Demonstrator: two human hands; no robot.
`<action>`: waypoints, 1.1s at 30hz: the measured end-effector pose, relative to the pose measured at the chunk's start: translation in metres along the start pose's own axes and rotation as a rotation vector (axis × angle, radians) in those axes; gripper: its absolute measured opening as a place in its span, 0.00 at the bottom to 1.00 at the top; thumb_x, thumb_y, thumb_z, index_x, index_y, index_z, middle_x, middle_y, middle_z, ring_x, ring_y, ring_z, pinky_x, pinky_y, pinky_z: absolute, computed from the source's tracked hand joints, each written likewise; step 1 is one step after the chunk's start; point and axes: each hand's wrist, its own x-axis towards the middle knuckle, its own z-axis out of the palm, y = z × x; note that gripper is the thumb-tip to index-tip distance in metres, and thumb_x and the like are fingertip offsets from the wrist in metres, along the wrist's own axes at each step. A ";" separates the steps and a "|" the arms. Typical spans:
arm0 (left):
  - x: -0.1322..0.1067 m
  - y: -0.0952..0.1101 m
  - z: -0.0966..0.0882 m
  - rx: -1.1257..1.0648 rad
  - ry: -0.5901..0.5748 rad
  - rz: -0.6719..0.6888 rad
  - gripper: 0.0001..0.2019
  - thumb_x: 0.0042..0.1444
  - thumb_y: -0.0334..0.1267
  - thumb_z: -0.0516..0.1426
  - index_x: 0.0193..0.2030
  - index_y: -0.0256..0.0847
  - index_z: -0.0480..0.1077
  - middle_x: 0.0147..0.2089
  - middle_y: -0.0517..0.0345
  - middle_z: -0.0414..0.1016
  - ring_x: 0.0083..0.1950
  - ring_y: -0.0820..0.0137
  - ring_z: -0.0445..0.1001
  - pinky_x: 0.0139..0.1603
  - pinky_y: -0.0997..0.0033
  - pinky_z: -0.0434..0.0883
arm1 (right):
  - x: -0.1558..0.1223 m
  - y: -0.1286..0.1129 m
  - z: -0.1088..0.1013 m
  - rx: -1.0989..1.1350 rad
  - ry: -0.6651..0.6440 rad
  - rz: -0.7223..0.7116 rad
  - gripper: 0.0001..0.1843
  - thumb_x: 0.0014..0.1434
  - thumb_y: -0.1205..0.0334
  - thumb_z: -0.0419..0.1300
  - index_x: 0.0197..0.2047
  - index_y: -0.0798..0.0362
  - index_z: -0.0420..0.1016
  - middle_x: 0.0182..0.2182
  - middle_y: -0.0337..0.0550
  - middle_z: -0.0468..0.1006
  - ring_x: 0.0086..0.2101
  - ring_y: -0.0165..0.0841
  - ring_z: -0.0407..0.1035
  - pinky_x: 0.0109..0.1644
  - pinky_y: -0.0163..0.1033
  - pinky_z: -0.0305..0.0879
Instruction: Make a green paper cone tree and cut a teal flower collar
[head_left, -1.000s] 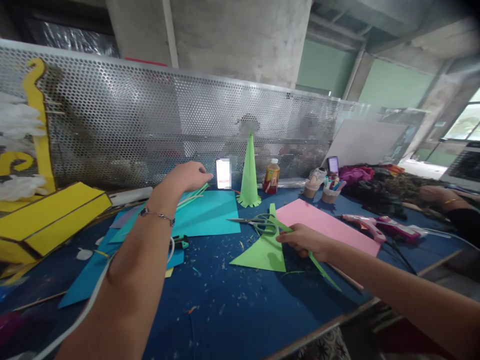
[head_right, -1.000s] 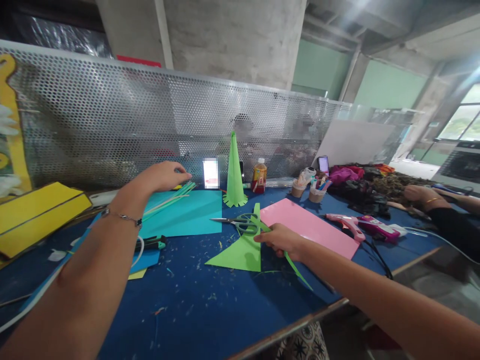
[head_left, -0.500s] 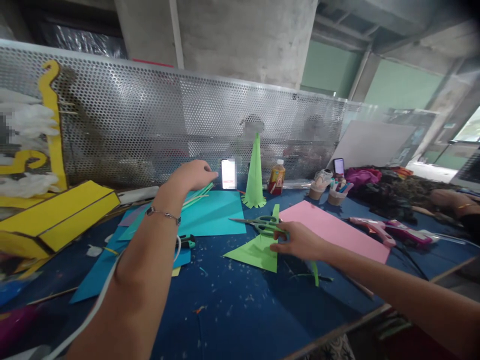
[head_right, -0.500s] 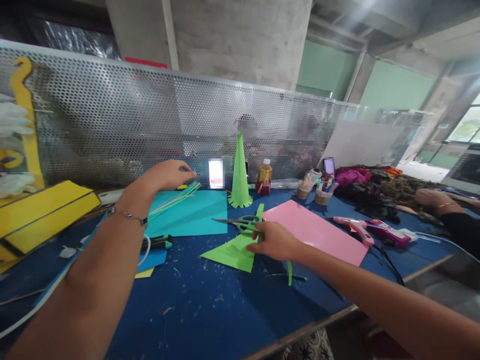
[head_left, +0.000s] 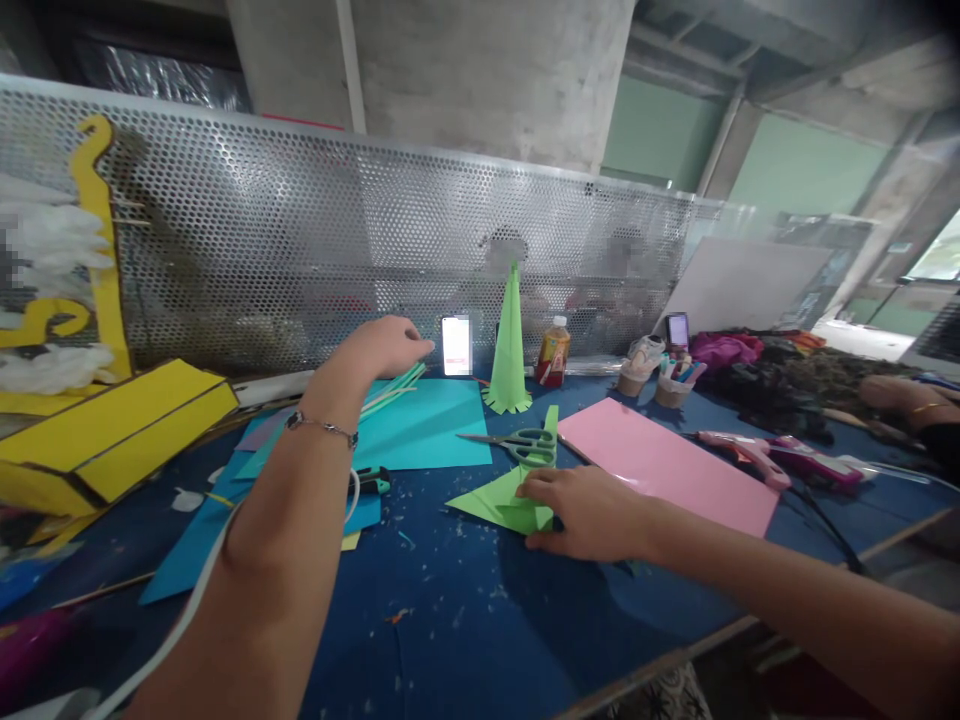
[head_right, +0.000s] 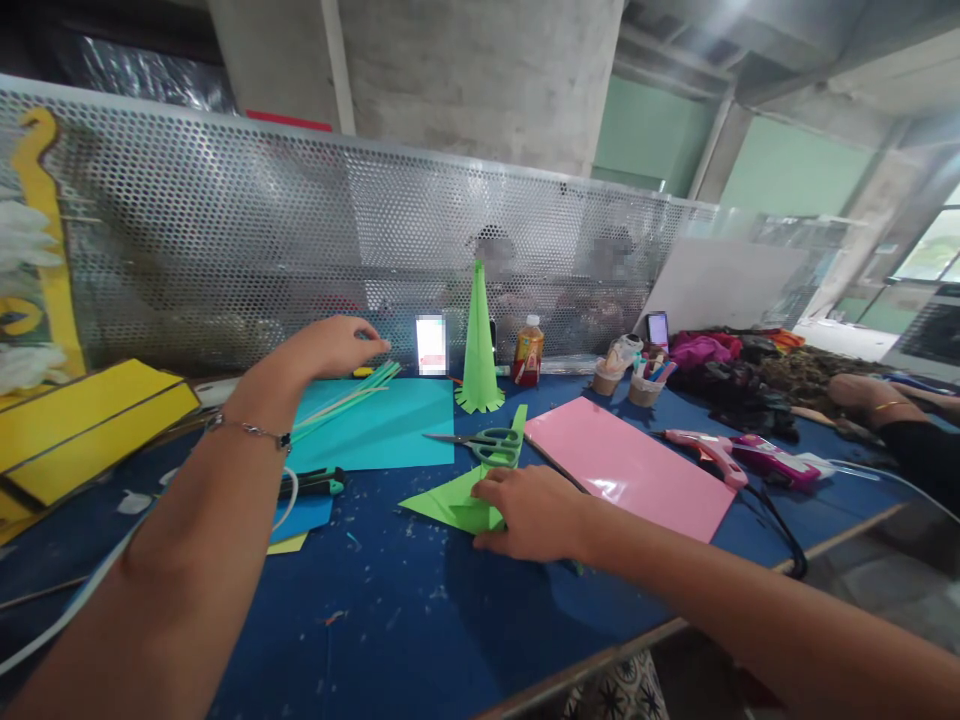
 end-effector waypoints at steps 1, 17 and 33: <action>0.000 0.000 0.000 0.000 -0.001 -0.001 0.25 0.62 0.56 0.53 0.55 0.42 0.78 0.61 0.46 0.78 0.57 0.49 0.77 0.49 0.60 0.73 | 0.000 0.004 0.000 0.002 -0.007 -0.009 0.27 0.64 0.45 0.62 0.61 0.50 0.75 0.55 0.51 0.80 0.45 0.49 0.80 0.42 0.45 0.70; -0.001 0.001 -0.001 -0.010 -0.001 0.018 0.22 0.61 0.54 0.54 0.52 0.44 0.79 0.60 0.47 0.80 0.57 0.49 0.77 0.51 0.59 0.73 | 0.006 -0.009 -0.003 -0.003 0.009 0.029 0.40 0.53 0.51 0.64 0.68 0.52 0.70 0.53 0.58 0.81 0.41 0.51 0.79 0.37 0.44 0.65; 0.001 -0.003 0.000 -0.016 0.000 0.033 0.25 0.61 0.57 0.53 0.53 0.44 0.79 0.60 0.47 0.79 0.55 0.50 0.78 0.47 0.61 0.73 | 0.021 -0.006 -0.005 -0.229 0.033 -0.036 0.25 0.58 0.65 0.58 0.59 0.50 0.76 0.40 0.49 0.84 0.33 0.42 0.79 0.29 0.38 0.51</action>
